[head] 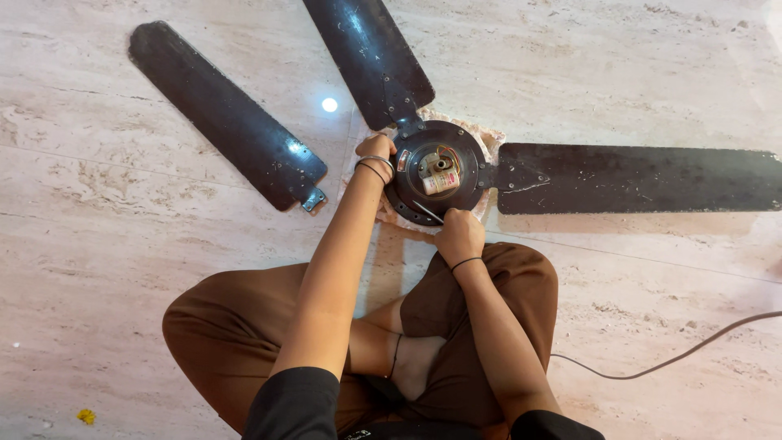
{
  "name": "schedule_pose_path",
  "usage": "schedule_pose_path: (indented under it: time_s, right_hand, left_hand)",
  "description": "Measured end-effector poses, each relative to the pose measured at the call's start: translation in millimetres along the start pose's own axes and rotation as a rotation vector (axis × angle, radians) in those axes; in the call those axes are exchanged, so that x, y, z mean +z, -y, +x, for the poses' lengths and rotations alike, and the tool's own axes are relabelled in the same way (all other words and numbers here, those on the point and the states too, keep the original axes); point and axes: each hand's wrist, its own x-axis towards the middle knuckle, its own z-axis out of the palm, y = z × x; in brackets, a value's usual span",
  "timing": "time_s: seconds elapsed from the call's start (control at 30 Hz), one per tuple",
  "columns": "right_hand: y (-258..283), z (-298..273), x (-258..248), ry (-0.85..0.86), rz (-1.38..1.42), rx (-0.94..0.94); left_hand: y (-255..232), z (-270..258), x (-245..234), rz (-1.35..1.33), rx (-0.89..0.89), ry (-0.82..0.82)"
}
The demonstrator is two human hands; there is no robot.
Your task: The person sits on the floor and uses a screwdriver to tighten screws on the central hub of a ceiling fan. They work on the fan's motor housing and then proceed to secure one of the fan blades to the hub.
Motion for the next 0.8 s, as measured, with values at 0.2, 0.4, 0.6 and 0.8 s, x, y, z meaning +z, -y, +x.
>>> schedule_pose_path:
  time_s: [0.2, 0.4, 0.6, 0.8]
  right_hand:
    - [-4, 2, 8, -0.024, -0.013, -0.015]
    - [-2, 2, 4, -0.019, -0.03, -0.015]
    - [1, 0, 0, 0.025, -0.016, 0.007]
    - [2, 2, 3, 0.019, -0.036, 0.016]
  left_hand:
    - [-9, -12, 2, 0.118, 0.001, -0.025]
    - [-27, -43, -19, 0.337, 0.165, 0.183]
    - [-27, -41, -24, 0.359, 0.141, 0.178]
    - [-7, 2, -39, 0.327, 0.297, 0.309]
